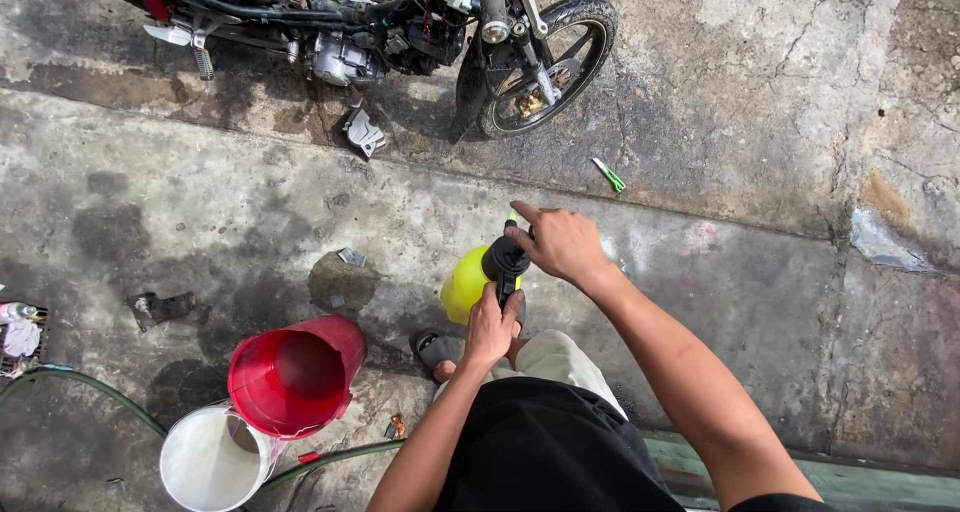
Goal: The person uses a yellow spray bottle to apply a cleaning solution to a disassembled motorcycle. They spray the front wheel, engine, chain, and rear wheel area, occasionally touching the parts with their hands.
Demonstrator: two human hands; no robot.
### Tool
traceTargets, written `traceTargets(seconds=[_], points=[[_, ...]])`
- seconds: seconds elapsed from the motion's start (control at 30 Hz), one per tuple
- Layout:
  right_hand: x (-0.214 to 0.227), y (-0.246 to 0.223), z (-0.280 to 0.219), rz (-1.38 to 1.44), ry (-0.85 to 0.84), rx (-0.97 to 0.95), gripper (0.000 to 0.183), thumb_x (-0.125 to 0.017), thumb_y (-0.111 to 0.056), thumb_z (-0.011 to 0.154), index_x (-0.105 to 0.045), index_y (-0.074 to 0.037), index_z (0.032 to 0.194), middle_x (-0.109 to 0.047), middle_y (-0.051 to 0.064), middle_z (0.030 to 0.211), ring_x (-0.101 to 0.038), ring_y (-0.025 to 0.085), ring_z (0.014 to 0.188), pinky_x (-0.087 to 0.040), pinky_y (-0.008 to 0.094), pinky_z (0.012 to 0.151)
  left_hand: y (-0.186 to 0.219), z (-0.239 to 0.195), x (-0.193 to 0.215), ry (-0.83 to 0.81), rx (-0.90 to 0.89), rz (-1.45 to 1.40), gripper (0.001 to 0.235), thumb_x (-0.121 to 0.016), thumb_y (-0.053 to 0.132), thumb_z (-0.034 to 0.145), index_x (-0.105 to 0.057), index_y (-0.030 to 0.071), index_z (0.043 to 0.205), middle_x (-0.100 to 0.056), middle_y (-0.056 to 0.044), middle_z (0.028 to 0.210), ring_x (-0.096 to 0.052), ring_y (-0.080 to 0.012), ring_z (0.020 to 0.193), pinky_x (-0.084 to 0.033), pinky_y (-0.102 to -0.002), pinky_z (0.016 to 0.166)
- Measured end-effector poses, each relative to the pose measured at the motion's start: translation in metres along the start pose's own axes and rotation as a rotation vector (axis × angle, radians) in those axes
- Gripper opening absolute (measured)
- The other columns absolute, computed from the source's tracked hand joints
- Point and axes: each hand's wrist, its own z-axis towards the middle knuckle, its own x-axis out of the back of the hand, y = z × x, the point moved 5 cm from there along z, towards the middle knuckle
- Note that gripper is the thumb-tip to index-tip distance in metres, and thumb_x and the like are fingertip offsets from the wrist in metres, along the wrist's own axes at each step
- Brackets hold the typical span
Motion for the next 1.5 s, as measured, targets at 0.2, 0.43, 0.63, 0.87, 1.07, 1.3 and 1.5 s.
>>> traceTargets(seconds=[0.2, 0.43, 0.63, 0.87, 1.07, 1.3, 1.5], points=[[0.040, 0.033, 0.015, -0.024, 0.168, -0.061, 0.044, -0.041, -0.049, 0.107, -0.059, -0.029, 0.143, -0.075, 0.015, 0.105, -0.074, 0.042, 0.096, -0.059, 0.058, 0.085, 0.000, 0.027, -0.028, 0.035, 0.032, 0.000, 0.048, -0.060, 0.047, 0.102, -0.059, 0.000, 0.112, -0.068, -0.032, 0.087, -0.069, -0.0530, 0.088, -0.053, -0.055, 0.070], [0.039, 0.061, 0.028, -0.009, -0.059, 0.024, 0.056, -0.042, -0.056, 0.102, -0.056, -0.024, 0.145, -0.075, 0.020, 0.112, -0.072, 0.048, 0.103, -0.055, 0.063, 0.093, 0.019, 0.032, -0.052, 0.051, 0.052, 0.004, 0.051, -0.061, 0.050, 0.102, -0.059, 0.000, 0.115, -0.069, -0.032, 0.090, -0.069, -0.0535, 0.090, -0.055, -0.057, 0.072], [0.031, 0.075, 0.039, 0.017, 0.111, -0.036, 0.047, -0.041, -0.049, 0.108, -0.055, -0.027, 0.148, -0.075, 0.020, 0.097, -0.074, 0.045, 0.093, -0.058, 0.059, 0.087, 0.012, 0.049, -0.086, 0.103, 0.037, -0.080, 0.048, -0.062, 0.049, 0.102, -0.060, 0.002, 0.109, -0.067, -0.026, 0.081, -0.069, -0.0462, 0.079, -0.053, -0.050, 0.066], [0.088, 0.073, 0.044, -0.015, 0.066, 0.071, 0.062, -0.043, -0.060, 0.103, -0.050, -0.023, 0.152, -0.074, 0.020, 0.097, -0.074, 0.041, 0.085, -0.059, 0.054, 0.080, 0.017, 0.060, -0.085, 0.196, 0.037, -0.062, 0.044, -0.062, 0.047, 0.103, -0.059, 0.003, 0.107, -0.066, -0.028, 0.078, -0.068, -0.0486, 0.076, -0.053, -0.050, 0.063], [0.013, 0.080, 0.069, -0.007, -0.004, 0.053, 0.062, -0.041, -0.058, 0.103, -0.038, -0.023, 0.155, -0.072, 0.024, 0.105, -0.073, 0.046, 0.098, -0.057, 0.061, 0.086, 0.025, 0.066, -0.081, 0.229, 0.026, -0.056, 0.041, -0.064, 0.044, 0.102, -0.061, 0.004, 0.105, -0.067, -0.026, 0.077, -0.069, -0.0460, 0.075, -0.053, -0.048, 0.062], [-0.088, 0.155, 0.067, 0.529, -0.125, -0.133, 0.077, -0.044, -0.070, 0.102, -0.057, -0.003, 0.138, -0.073, 0.025, 0.106, -0.069, 0.047, 0.109, -0.052, 0.058, 0.095, 0.027, 0.084, -0.070, 0.194, 0.019, -0.091, 0.048, -0.057, 0.041, 0.104, -0.054, -0.002, 0.126, -0.066, -0.034, 0.100, -0.065, -0.0557, 0.095, -0.051, -0.059, 0.076], [-0.087, 0.104, 0.060, 1.193, 0.010, -0.222, 0.055, -0.061, -0.051, 0.103, -0.070, 0.002, 0.114, -0.067, 0.015, 0.090, -0.065, 0.029, 0.089, -0.054, 0.044, 0.083, 0.101, 0.095, -0.074, 0.051, -0.247, -0.158, 0.058, -0.066, 0.009, 0.079, -0.048, -0.001, 0.133, -0.051, -0.027, 0.114, -0.055, -0.0543, 0.111, -0.050, -0.058, 0.090]])
